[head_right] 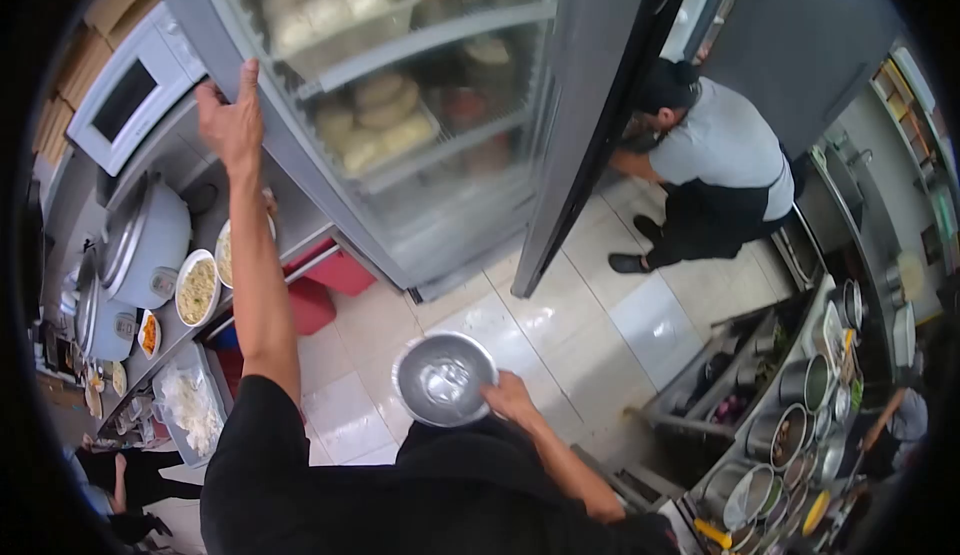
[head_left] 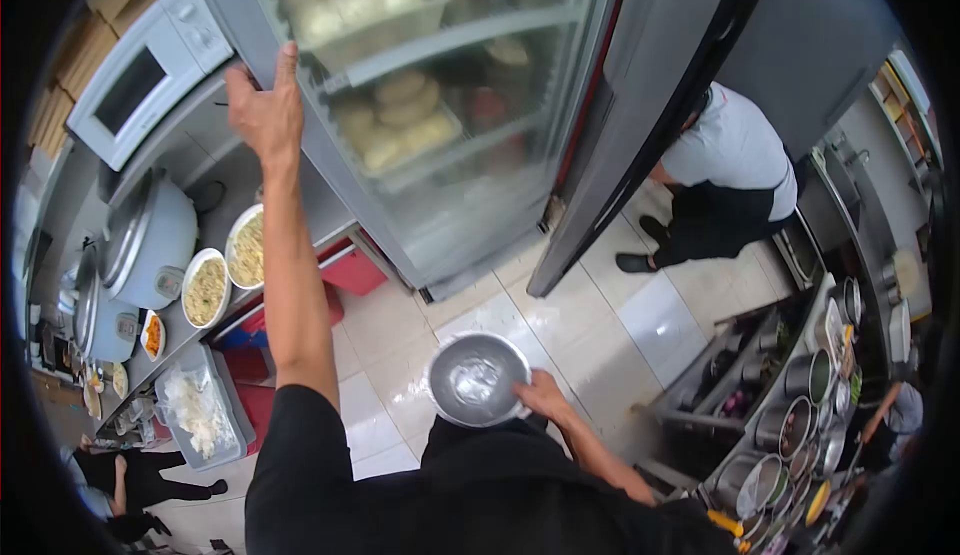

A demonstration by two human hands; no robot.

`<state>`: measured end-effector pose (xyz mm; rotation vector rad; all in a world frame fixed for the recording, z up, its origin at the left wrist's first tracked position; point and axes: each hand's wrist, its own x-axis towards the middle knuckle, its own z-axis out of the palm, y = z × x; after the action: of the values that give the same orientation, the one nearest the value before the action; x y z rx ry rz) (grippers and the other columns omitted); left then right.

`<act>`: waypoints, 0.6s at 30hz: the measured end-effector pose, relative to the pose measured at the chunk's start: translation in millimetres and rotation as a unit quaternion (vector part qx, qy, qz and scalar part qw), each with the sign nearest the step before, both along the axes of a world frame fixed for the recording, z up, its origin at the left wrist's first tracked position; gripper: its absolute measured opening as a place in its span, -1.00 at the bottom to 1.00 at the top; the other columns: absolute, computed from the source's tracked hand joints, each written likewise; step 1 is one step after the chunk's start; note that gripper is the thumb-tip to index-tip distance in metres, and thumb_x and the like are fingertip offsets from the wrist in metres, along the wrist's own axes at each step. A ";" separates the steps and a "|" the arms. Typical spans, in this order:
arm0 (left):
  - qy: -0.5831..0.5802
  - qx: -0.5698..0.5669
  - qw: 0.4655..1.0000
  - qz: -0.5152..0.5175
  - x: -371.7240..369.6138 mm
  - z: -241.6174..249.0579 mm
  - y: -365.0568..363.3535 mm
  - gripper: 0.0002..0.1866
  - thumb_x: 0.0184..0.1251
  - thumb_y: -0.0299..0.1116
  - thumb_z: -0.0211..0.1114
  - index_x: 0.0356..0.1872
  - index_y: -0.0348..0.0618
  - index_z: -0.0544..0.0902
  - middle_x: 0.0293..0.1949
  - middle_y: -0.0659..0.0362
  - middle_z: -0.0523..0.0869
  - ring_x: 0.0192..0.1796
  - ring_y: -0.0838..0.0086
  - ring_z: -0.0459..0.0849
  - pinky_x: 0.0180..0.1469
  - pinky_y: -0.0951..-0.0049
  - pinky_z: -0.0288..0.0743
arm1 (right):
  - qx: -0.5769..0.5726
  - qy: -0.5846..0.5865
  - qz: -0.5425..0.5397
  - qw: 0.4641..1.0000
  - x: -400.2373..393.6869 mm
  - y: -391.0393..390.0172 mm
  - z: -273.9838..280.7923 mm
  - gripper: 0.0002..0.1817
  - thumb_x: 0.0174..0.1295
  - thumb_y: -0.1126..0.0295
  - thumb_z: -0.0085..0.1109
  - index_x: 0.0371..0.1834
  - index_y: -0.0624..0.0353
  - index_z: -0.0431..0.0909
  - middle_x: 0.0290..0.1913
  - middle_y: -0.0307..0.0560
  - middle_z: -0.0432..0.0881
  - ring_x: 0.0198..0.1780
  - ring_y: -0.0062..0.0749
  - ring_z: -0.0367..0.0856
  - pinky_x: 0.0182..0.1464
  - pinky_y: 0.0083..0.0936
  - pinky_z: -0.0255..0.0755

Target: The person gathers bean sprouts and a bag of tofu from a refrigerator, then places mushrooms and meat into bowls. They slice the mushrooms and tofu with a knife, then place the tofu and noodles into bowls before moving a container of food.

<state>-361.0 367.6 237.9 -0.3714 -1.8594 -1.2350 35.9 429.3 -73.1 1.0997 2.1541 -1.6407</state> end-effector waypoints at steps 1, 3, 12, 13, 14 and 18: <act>-0.008 -0.015 1.000 -0.015 25.4 -0.5 -4.9 -0.53 0.00 -0.03 0.46 -0.41 -0.28 0.54 -0.41 0.03 0.63 -0.33 0.18 0.58 -0.20 0.30 0.44 | -0.030 0.005 0.023 0.999 -16.3 -3.1 14.1 -0.59 0.00 0.22 0.05 -0.26 0.39 0.59 -0.38 0.28 0.65 -0.29 0.01 0.66 -0.16 -0.23 0.48; 0.175 -0.113 0.978 0.020 44.7 -16.6 -16.6 -0.62 -0.04 -0.14 0.50 -0.42 -0.22 0.57 -0.30 0.03 0.62 -0.20 0.22 0.54 -0.14 0.28 0.38 | 0.035 0.050 0.100 0.993 -42.0 -8.9 1.3 -0.58 0.01 0.20 0.03 -0.28 0.41 0.57 -0.38 0.31 0.64 -0.28 0.01 0.66 -0.16 -0.22 0.48; 0.259 -0.001 0.877 -0.404 159.2 -27.2 24.6 -0.75 -0.13 -0.41 0.37 -0.39 -0.20 0.52 0.11 -0.33 0.34 0.03 -0.15 0.46 -0.03 0.14 0.48 | 0.037 0.171 0.144 0.974 -138.8 -35.0 11.4 -0.62 0.03 0.34 0.07 -0.10 0.33 0.55 -0.30 0.16 0.67 -0.25 -0.08 0.66 -0.11 -0.22 0.48; 0.265 -0.002 0.871 -0.415 172.7 -25.8 29.4 -0.75 -0.13 -0.43 0.35 -0.37 -0.18 0.52 0.10 -0.32 0.34 0.00 -0.13 0.47 -0.04 0.12 0.49 | 0.048 0.259 0.112 0.958 -148.8 -36.1 12.8 -0.61 0.03 0.37 0.08 -0.05 0.32 0.54 -0.30 0.12 0.67 -0.25 -0.11 0.66 -0.11 -0.21 0.48; 0.263 0.000 0.859 -0.439 185.6 -29.0 37.2 -0.74 -0.12 -0.44 0.35 -0.34 -0.20 0.52 0.12 -0.31 0.33 0.01 -0.13 0.46 0.00 0.13 0.45 | 0.050 0.263 0.113 0.957 -158.0 -31.7 14.7 -0.61 0.03 0.37 0.08 -0.05 0.32 0.54 -0.30 0.12 0.67 -0.25 -0.11 0.66 -0.11 -0.21 0.48; 0.225 0.035 0.829 -0.511 230.2 -34.3 60.8 -0.64 -0.02 -0.46 0.28 -0.12 -0.24 0.50 0.13 -0.22 0.34 0.09 -0.07 0.39 0.01 0.14 0.45 | -0.073 0.171 0.065 0.980 -192.9 -4.3 42.4 -0.61 0.00 0.43 0.09 -0.06 0.33 0.55 -0.37 0.06 0.65 -0.33 -0.25 0.66 -0.24 -0.32 0.54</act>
<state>-130.7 428.4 203.7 -1.6135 -1.1510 -1.6665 -157.0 425.1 -30.7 0.6587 2.2017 -2.0073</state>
